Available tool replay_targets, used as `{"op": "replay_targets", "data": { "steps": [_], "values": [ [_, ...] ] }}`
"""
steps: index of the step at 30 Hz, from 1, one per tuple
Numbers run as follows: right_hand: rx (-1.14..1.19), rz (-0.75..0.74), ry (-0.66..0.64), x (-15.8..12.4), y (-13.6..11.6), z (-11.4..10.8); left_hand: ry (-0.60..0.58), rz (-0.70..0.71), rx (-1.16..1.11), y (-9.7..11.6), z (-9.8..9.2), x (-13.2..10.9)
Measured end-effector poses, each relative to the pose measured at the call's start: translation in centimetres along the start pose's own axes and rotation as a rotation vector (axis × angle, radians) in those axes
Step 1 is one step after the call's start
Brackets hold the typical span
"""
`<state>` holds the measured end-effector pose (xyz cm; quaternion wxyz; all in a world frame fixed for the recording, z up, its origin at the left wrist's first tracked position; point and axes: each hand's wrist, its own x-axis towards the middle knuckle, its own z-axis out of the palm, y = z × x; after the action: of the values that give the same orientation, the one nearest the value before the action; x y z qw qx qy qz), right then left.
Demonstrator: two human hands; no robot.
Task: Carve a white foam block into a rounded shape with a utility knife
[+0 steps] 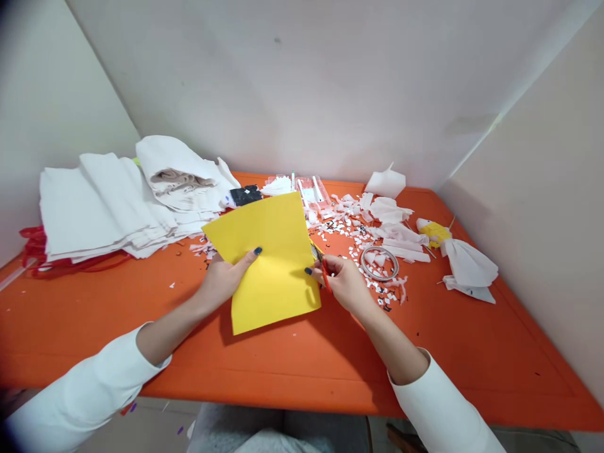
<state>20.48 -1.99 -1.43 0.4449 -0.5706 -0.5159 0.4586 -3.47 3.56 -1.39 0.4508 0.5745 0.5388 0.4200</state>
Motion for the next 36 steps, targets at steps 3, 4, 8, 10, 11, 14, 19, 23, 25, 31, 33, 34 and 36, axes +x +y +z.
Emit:
{"op": "replay_targets", "data": {
  "steps": [3,4,8,10,11,14,19,23,25,31,33,34,36],
  "values": [
    [0.071,0.029,-0.042,-0.1,-0.5,0.4,0.061,0.005,-0.015,0.0,0.1,0.3],
    [0.083,0.037,-0.043,-0.1,-0.6,0.5,0.076,0.012,-0.025,0.0,0.0,0.5],
    [0.055,0.075,-0.119,-0.2,-0.4,0.5,0.155,0.036,-0.074,-0.1,-0.2,1.4],
    [0.058,0.082,-0.138,-0.3,-0.3,0.5,0.193,0.035,-0.117,-0.1,-0.5,2.0],
    [0.064,0.085,-0.138,-0.3,-0.3,0.5,0.215,0.033,-0.153,0.0,-0.6,2.2],
    [0.067,0.072,-0.121,-0.3,-0.4,0.5,0.272,0.023,-0.309,0.2,-0.8,2.8],
    [0.17,0.047,-0.048,-0.2,-0.3,-0.3,0.225,-0.058,-0.458,0.3,-0.6,2.9],
    [0.489,0.114,-0.461,-0.6,-0.1,-0.8,0.206,-0.2,-0.474,0.0,-0.3,2.9],
    [0.648,0.153,-0.735,-1.0,-0.1,-0.5,0.219,-0.24,-0.464,0.0,-0.2,2.9],
    [1.002,0.132,-1.059,-1.8,-0.2,0.9,0.18,-0.277,-0.472,-0.1,0.2,2.4],
    [1.029,0.142,-1.083,-1.9,-0.2,1.1,0.173,-0.269,-0.484,-0.1,0.3,2.3],
    [1.036,0.146,-1.084,-2.0,-0.2,1.1,0.169,-0.26,-0.491,-0.1,0.3,2.2],
    [1.036,0.161,-1.076,-2.0,-0.2,1.1,0.162,-0.249,-0.5,0.1,0.4,2.1]
  ]
}}
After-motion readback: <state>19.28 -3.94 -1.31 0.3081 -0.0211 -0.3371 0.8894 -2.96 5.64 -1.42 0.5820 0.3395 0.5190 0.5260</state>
